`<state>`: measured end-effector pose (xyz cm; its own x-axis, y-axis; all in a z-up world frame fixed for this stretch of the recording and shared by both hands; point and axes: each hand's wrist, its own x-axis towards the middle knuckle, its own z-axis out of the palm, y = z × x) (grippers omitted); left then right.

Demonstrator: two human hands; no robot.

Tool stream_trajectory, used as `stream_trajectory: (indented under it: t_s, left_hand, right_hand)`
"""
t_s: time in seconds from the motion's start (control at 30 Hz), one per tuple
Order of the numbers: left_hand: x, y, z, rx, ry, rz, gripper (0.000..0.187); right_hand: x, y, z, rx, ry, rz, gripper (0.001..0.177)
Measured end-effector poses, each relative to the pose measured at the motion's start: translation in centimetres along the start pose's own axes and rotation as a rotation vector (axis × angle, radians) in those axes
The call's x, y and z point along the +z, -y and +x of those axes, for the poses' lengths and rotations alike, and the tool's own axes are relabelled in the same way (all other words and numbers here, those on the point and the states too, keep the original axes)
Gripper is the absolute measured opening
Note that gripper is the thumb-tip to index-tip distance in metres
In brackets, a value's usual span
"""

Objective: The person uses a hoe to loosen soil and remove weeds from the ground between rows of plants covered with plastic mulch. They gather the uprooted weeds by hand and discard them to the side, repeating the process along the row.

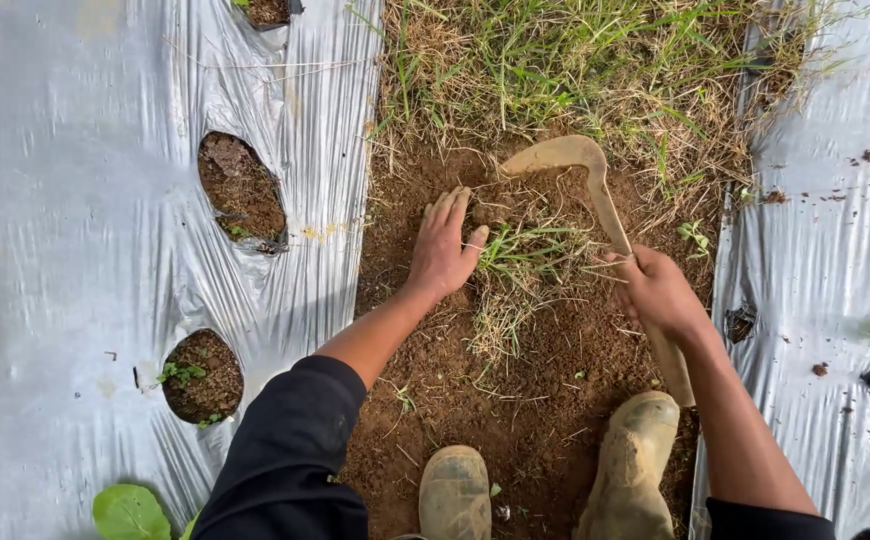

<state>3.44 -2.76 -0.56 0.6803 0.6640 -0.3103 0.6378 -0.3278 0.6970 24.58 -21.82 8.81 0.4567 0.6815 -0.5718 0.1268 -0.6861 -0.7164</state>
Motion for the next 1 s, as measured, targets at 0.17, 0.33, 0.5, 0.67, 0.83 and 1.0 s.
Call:
stream_trajectory:
  t_s: [0.17, 0.33, 0.5, 0.67, 0.83, 1.0]
  left_hand:
    - [2.3, -2.6, 0.1, 0.041, 0.125, -0.177, 0.063]
    - [2.4, -3.1, 0.6, 0.167, -0.034, -0.116, 0.055]
    - [1.0, -3.5, 1.4, 0.189, -0.114, -0.064, 0.070]
    - [5.0, -2.7, 2.7, 0.206, 0.057, 0.005, 0.076]
    - [7.7, -4.7, 3.8, 0.284, 0.174, 0.037, 0.070]
    - [8.7, -8.4, 2.4, 0.338, 0.563, 0.099, 0.061]
  right_hand:
    - [2.8, -5.9, 3.0, 0.063, -0.060, 0.370, 0.027]
    - [3.8, -7.8, 0.4, 0.215, 0.070, 0.382, 0.028]
    - [-1.0, -4.3, -3.2, 0.197, 0.078, 0.033, 0.038]
    - [-6.3, -4.9, -2.6, -0.028, -0.091, -0.491, 0.029]
    - [-10.4, -1.6, -2.9, 0.027, -0.290, -0.561, 0.036]
    - [-12.9, 1.8, -3.1, -0.039, -0.339, -0.656, 0.044]
